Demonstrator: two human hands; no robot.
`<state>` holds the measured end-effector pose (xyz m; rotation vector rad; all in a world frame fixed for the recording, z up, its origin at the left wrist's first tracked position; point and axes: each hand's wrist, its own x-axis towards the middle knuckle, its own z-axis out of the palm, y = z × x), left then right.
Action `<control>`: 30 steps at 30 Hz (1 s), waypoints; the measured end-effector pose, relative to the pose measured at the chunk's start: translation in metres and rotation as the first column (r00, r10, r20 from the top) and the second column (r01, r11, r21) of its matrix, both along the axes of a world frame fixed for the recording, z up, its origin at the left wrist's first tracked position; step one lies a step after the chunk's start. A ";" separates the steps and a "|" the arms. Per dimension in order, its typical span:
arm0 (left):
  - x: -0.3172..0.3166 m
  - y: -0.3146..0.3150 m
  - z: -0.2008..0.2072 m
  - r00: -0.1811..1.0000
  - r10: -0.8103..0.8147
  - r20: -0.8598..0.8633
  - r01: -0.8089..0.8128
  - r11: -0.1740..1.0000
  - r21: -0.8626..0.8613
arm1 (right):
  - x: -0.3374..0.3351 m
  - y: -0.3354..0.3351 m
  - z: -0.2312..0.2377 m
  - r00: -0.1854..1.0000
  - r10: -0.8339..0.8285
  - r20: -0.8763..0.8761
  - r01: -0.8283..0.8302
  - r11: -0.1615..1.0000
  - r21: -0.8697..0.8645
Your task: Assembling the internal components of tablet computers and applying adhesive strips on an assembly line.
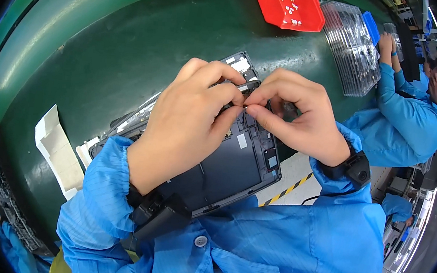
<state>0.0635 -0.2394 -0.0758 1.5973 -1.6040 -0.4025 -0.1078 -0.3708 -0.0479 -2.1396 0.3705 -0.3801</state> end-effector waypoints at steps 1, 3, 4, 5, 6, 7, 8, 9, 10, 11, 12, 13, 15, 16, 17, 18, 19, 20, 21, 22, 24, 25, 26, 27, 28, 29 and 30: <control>0.000 0.000 0.000 1.000 0.000 0.001 0.000 1.000 0.001 | 0.000 0.001 0.002 1.000 0.000 0.001 0.000 1.000 0.001; -0.001 0.000 -0.001 1.000 0.002 -0.007 -0.002 1.000 -0.002 | -0.001 0.002 0.004 0.999 0.026 -0.029 -0.027 0.998 -0.048; 0.000 0.001 -0.002 1.000 0.003 -0.007 -0.003 1.000 -0.001 | -0.001 0.003 0.003 0.999 0.027 -0.029 -0.028 0.999 -0.047; 0.000 0.002 -0.002 1.000 -0.005 -0.018 0.005 1.000 0.019 | -0.001 0.005 0.003 0.999 0.033 -0.004 -0.033 0.992 -0.119; 0.000 0.003 -0.002 0.999 -0.012 -0.030 0.014 0.999 0.039 | -0.002 0.006 0.002 0.999 0.040 0.019 -0.036 0.981 -0.191; 0.000 0.003 -0.002 0.999 -0.010 -0.031 0.011 0.999 0.040 | -0.002 0.008 0.001 0.999 0.043 0.019 -0.039 0.981 -0.190; 0.001 0.004 -0.002 1.000 -0.022 -0.012 0.022 0.999 0.032 | -0.002 0.011 -0.002 0.997 0.044 0.069 -0.022 0.957 -0.291; 0.002 0.004 -0.002 0.999 -0.033 0.007 0.033 0.999 0.024 | -0.002 0.012 -0.006 0.992 0.051 0.119 -0.001 0.922 -0.387; 0.002 0.004 -0.001 0.999 -0.031 0.006 0.031 0.999 0.026 | -0.003 0.013 -0.011 0.992 0.052 0.118 -0.003 0.923 -0.384; 0.004 0.003 0.000 0.997 -0.009 -0.078 0.012 0.999 0.042 | -0.003 0.013 -0.016 0.984 0.077 0.163 0.019 0.853 -0.521; 0.005 0.003 0.002 0.987 0.016 -0.160 -0.006 0.998 0.059 | -0.004 0.014 -0.019 0.973 0.109 0.203 0.048 0.763 -0.644; 0.006 0.003 0.003 0.987 0.018 -0.162 -0.009 0.998 0.060 | -0.005 0.016 -0.021 0.973 0.112 0.201 0.045 0.764 -0.644; 0.007 0.003 0.001 0.972 0.059 -0.225 -0.056 0.998 0.022 | -0.011 0.019 -0.024 0.981 0.152 0.122 -0.021 0.704 -0.710; 0.008 0.003 0.000 0.971 0.060 -0.230 -0.057 0.998 0.023 | -0.011 0.019 -0.025 0.978 0.158 0.136 -0.012 0.692 -0.722; 0.009 0.005 -0.002 0.985 0.060 -0.162 -0.054 0.998 0.039 | -0.010 0.019 -0.024 0.978 0.163 0.133 -0.017 0.692 -0.722; 0.009 0.006 -0.003 0.994 0.057 -0.094 -0.052 0.997 0.056 | -0.011 0.018 -0.023 0.977 0.181 0.114 -0.036 0.666 -0.745; 0.009 0.006 -0.004 0.993 0.061 -0.097 -0.056 0.997 0.057 | -0.011 0.018 -0.022 0.976 0.198 0.094 -0.056 0.639 -0.767; 0.008 0.006 -0.005 0.996 0.058 -0.073 -0.055 0.998 0.040 | -0.011 0.018 -0.021 0.975 0.200 0.091 -0.060 0.640 -0.766; 0.007 0.006 -0.006 0.997 0.055 -0.049 -0.054 0.998 0.023 | -0.010 0.018 -0.020 0.973 0.215 0.080 -0.073 0.620 -0.781; 0.007 0.007 -0.006 0.997 0.058 -0.052 -0.057 0.998 0.025 | -0.010 0.017 -0.019 0.971 0.229 0.069 -0.086 0.600 -0.795; 0.007 0.007 -0.006 0.996 0.051 -0.068 -0.049 0.998 0.031 | -0.010 0.014 -0.022 0.966 0.247 0.080 -0.087 0.597 -0.797; 0.006 0.007 -0.007 0.996 0.053 -0.071 -0.051 0.998 0.033 | -0.010 0.013 -0.024 0.960 0.263 0.095 -0.083 0.594 -0.800; 0.006 0.007 -0.007 0.996 0.053 -0.070 -0.051 0.998 0.031 | -0.011 0.013 -0.024 0.959 0.266 0.092 -0.088 0.594 -0.800; 0.006 0.008 -0.007 0.996 0.053 -0.068 -0.051 0.998 0.030 | -0.012 0.013 -0.024 0.956 0.276 0.100 -0.092 0.606 -0.790; 0.006 0.008 -0.007 0.996 0.057 -0.071 -0.055 0.998 0.031 | -0.012 0.013 -0.024 0.952 0.285 0.109 -0.096 0.619 -0.780; 0.006 0.008 -0.007 0.997 0.053 -0.060 -0.051 0.998 0.031 | -0.013 0.012 -0.026 0.952 0.288 0.105 -0.102 0.620 -0.778; 0.005 0.008 -0.007 0.998 0.050 -0.049 -0.049 0.998 0.032 | -0.013 0.011 -0.027 0.950 0.294 0.105 -0.104 0.617 -0.780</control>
